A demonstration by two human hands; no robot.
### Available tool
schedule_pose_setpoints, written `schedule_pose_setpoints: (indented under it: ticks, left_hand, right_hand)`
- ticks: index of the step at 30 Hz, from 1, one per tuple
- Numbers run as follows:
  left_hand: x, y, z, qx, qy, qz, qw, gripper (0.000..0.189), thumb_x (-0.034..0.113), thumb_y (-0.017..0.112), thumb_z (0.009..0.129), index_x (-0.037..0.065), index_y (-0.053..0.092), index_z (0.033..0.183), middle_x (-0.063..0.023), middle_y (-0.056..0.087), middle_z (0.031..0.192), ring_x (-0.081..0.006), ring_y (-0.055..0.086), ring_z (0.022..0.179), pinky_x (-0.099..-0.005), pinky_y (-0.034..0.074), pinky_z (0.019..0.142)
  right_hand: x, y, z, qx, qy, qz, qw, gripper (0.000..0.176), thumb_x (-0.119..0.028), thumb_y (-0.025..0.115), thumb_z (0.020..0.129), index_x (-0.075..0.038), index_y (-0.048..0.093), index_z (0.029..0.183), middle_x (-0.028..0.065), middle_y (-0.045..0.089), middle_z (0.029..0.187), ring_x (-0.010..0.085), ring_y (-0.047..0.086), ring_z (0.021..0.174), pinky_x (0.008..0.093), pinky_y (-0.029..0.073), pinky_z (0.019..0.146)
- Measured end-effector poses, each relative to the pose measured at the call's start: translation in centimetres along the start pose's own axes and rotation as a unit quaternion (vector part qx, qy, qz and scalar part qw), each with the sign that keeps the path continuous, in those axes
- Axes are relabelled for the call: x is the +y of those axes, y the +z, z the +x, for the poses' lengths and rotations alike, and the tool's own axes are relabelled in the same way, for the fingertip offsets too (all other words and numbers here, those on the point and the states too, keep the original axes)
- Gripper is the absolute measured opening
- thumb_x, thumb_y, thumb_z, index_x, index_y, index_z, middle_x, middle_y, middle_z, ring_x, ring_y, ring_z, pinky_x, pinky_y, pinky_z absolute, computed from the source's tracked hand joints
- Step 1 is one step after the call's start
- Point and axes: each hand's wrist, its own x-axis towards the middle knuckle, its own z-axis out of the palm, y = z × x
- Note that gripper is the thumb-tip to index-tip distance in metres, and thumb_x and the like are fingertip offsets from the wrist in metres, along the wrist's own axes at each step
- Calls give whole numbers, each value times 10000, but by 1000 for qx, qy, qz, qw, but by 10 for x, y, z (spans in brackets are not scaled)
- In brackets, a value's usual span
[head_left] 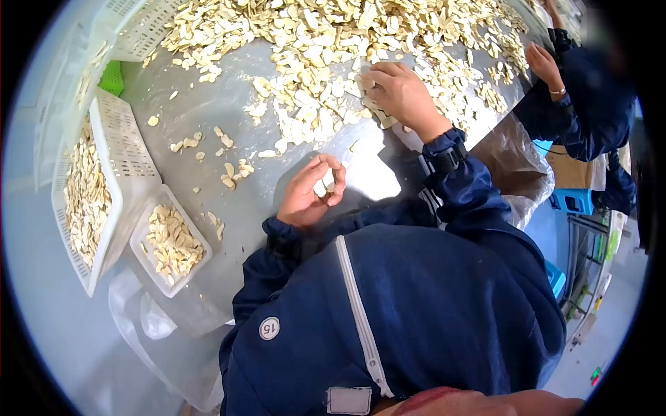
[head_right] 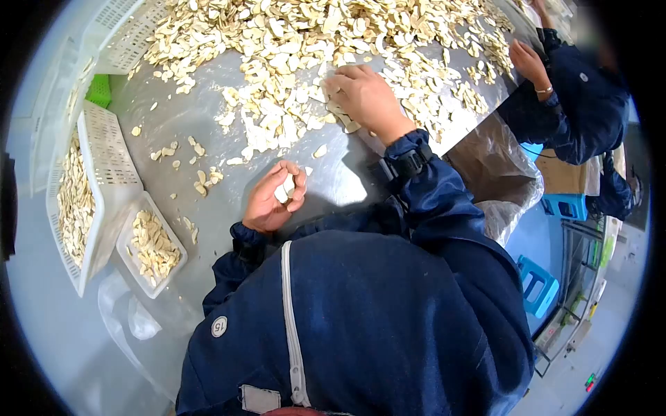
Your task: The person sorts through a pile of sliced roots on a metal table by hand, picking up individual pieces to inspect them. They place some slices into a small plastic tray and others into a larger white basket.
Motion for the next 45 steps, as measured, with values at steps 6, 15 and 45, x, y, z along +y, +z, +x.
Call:
schedule_pose_setpoints:
  ticks: [6, 15, 45]
  left_hand:
    - [1, 0, -1, 2, 3, 3, 1000, 213, 231, 457, 1128, 54, 571, 1162, -112, 615, 1056, -162, 579, 820, -284, 460, 631]
    - [0, 3, 1, 6, -14, 27, 1000, 448, 390, 398, 1148, 42, 525, 1400, -153, 634, 1210, -200, 651, 955, -290, 543, 669]
    - [1, 5, 0, 33, -30, 18, 999, 372, 329, 404, 1142, 51, 543, 1345, -78, 580, 1077, -141, 563, 821, -222, 456, 513]
  right_hand:
    - [-3, -30, -14, -101, 252, 116, 955, 251, -246, 653, 1014, -78, 753, 1170, 111, 774, 1079, 257, 730, 981, 342, 571, 862]
    - [-40, -49, -44, -147, 261, 460, 836, 411, -144, 578, 1089, -44, 574, 1488, 98, 751, 1218, 186, 715, 1079, 331, 570, 962]
    - [-27, -10, -47, -30, 41, -11, 999, 293, -311, 695, 959, -194, 709, 1228, 88, 632, 1407, 269, 505, 1418, 500, 401, 1145]
